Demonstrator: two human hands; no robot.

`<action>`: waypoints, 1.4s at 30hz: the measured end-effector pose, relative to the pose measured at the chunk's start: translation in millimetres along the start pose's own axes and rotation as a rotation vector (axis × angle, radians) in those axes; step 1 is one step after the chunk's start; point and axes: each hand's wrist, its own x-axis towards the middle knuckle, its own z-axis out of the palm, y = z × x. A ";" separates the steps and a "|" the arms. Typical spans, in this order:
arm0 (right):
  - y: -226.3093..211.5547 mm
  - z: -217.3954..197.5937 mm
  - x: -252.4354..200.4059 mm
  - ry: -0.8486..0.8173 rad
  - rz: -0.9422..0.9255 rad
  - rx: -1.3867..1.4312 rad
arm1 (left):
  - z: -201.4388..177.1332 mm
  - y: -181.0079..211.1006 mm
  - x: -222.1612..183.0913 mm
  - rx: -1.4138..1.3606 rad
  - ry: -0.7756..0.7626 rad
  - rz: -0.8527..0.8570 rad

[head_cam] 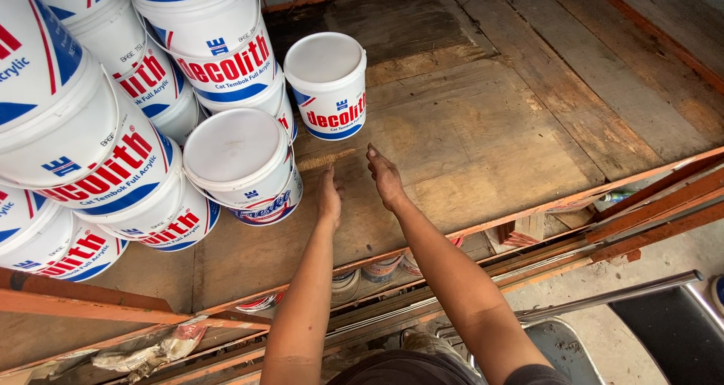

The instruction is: The person sits on a chair and wipes a white paint bucket with a cloth, cleaning the lid and sides. They then place the bucket on a wooden shelf among other paint buckets, pick up another bucket from the floor, and return to the chair to continue wiping it.

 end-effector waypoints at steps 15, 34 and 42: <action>-19.2 -6.9 -13.6 -0.011 0.022 -0.041 | 14.7 7.3 -17.7 0.046 -0.003 0.005; -36.0 -7.3 -11.1 0.039 -0.081 -0.069 | 20.8 10.5 -1.5 0.203 -0.026 0.204; -30.6 -27.9 -13.4 0.117 -0.178 -0.104 | 46.4 4.5 8.7 0.132 -0.071 0.170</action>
